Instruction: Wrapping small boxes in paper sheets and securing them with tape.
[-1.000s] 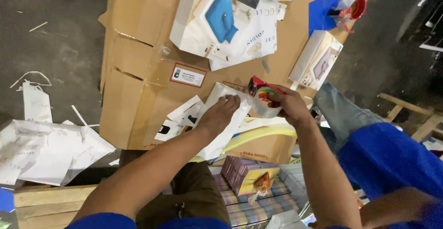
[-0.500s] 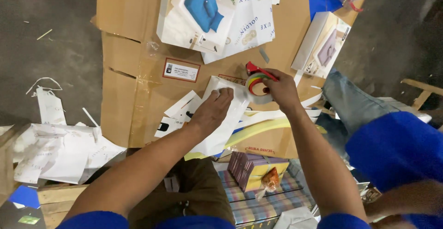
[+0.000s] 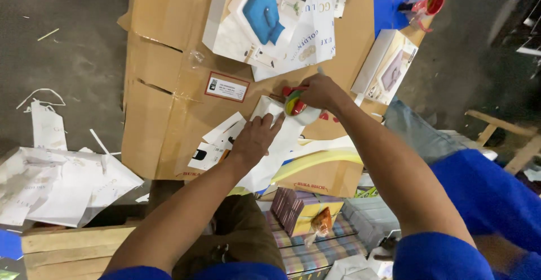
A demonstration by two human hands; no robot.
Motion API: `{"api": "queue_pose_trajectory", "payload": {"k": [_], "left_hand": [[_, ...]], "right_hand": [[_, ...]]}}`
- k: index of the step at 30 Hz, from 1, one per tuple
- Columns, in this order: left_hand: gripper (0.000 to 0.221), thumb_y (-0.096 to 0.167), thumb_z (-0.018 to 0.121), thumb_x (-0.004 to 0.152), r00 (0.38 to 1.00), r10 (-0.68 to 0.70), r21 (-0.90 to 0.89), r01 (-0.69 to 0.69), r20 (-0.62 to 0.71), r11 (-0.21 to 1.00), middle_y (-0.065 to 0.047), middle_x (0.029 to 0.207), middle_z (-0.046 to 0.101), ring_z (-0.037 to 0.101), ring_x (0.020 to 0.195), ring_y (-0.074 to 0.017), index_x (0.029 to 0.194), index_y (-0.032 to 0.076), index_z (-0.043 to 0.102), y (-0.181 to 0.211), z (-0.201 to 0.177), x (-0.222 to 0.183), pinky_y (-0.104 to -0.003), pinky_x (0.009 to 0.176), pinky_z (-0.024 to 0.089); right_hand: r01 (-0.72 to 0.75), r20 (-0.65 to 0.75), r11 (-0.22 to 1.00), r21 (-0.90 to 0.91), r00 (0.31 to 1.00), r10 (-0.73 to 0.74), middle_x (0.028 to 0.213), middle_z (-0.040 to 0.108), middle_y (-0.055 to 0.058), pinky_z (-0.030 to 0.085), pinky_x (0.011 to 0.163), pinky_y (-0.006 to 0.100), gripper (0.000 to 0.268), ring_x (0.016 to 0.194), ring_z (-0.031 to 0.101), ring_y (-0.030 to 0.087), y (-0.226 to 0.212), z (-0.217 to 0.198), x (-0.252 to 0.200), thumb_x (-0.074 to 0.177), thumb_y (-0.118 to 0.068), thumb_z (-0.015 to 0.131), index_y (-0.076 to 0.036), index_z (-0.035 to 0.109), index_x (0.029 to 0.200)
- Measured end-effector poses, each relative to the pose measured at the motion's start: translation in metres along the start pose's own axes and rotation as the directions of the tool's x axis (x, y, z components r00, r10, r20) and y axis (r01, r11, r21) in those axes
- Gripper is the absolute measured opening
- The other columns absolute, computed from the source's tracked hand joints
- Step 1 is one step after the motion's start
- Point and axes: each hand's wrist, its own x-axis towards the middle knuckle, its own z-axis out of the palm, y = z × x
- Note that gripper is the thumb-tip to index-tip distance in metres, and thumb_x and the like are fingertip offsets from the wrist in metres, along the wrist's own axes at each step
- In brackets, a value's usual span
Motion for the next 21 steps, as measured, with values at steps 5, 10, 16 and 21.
{"api": "queue_pose_trajectory", "payload": {"k": [5,10,16,21], "left_hand": [[0.120,0.032,0.095,0.057,0.995,0.012,-0.089,-0.021,-0.099,0.996,-0.009,0.118,0.052,0.057,0.098,-0.0263,0.157,0.010,0.033,-0.009,0.005,0.000,-0.037,0.085,0.053],[0.122,0.030,0.095,0.058,1.000,0.004,-0.109,-0.003,0.010,0.994,-0.009,0.119,0.052,0.057,0.100,-0.0269,0.159,0.012,0.029,-0.008,-0.001,0.002,-0.039,0.085,0.053],[0.118,0.036,0.094,0.062,0.999,0.047,-0.097,-0.044,0.027,0.994,-0.012,0.122,0.051,0.057,0.107,-0.0286,0.156,0.007,0.029,-0.009,0.003,0.003,-0.039,0.089,0.052],[0.119,0.031,0.093,0.065,0.998,0.042,-0.130,-0.035,0.054,0.991,-0.009,0.122,0.050,0.057,0.104,-0.0276,0.160,0.008,0.027,-0.009,0.002,0.001,-0.038,0.091,0.050]], "right_hand": [[0.136,-0.004,0.990,-0.043,0.991,-0.136,0.105,0.075,0.018,0.057,0.083,0.043,0.038,0.093,0.071,0.035,0.019,0.011,0.007,0.077,-0.024,0.073,-0.011,0.078,0.112],[0.102,0.109,0.992,-0.080,0.990,-0.093,0.107,0.076,0.016,0.058,0.084,0.041,0.044,0.094,0.073,0.032,0.008,-0.011,-0.007,0.076,-0.027,0.074,-0.012,0.076,0.118],[-0.092,0.171,0.995,0.039,0.982,0.084,0.102,0.077,0.015,0.059,0.082,0.042,0.040,0.091,0.074,0.031,0.017,0.003,-0.062,0.082,-0.025,0.071,-0.015,0.076,0.120],[-0.013,-0.049,0.957,0.290,0.998,0.029,0.106,0.076,0.016,0.057,0.086,0.039,0.042,0.096,0.073,0.030,0.023,0.027,-0.104,0.080,-0.023,0.075,-0.009,0.074,0.120]]}}
